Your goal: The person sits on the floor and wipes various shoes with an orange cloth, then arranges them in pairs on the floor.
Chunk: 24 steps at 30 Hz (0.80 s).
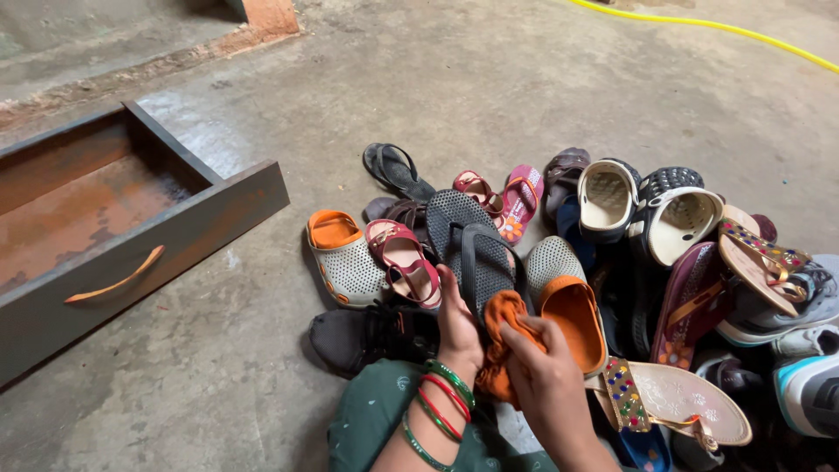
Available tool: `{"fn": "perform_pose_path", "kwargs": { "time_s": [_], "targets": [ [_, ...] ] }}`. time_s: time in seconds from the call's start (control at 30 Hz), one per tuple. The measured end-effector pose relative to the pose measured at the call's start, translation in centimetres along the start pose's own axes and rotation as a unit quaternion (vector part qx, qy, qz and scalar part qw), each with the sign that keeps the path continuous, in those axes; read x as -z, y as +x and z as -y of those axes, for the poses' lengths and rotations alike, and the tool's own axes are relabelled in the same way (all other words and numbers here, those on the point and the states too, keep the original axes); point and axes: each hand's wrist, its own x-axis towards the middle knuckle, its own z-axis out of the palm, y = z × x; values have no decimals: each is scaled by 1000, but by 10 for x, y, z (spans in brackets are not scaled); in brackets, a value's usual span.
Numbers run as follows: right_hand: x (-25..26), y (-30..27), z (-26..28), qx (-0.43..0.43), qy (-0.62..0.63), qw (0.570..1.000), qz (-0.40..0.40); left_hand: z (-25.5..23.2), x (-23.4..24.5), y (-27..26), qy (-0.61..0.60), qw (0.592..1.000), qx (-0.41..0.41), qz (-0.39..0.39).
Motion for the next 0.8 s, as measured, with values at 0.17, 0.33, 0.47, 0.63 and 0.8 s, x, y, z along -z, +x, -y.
{"fn": "perform_pose_path", "kwargs": {
  "time_s": [0.17, 0.33, 0.47, 0.63, 0.8],
  "targets": [
    [22, -24, -19, -94, -18, 995, 17, -28, -21, 7, -39, 993, -79, 82],
    [44, 3, -22, -35, 5, 997, -68, -12, -22, 6, -7, 992, -73, 100],
    [26, 17, -13, -18, -16, 999, -47, -9, -23, 5, -14, 998, -23, 62],
    [20, -7, -24, -93, 4, 993, 69, -26, -11, 17, 14, 995, -103, -2],
    [44, 16, -33, -99, 28, 995, 4, -14, -5, 34, -24, 997, -39, 63]
  ]
}}
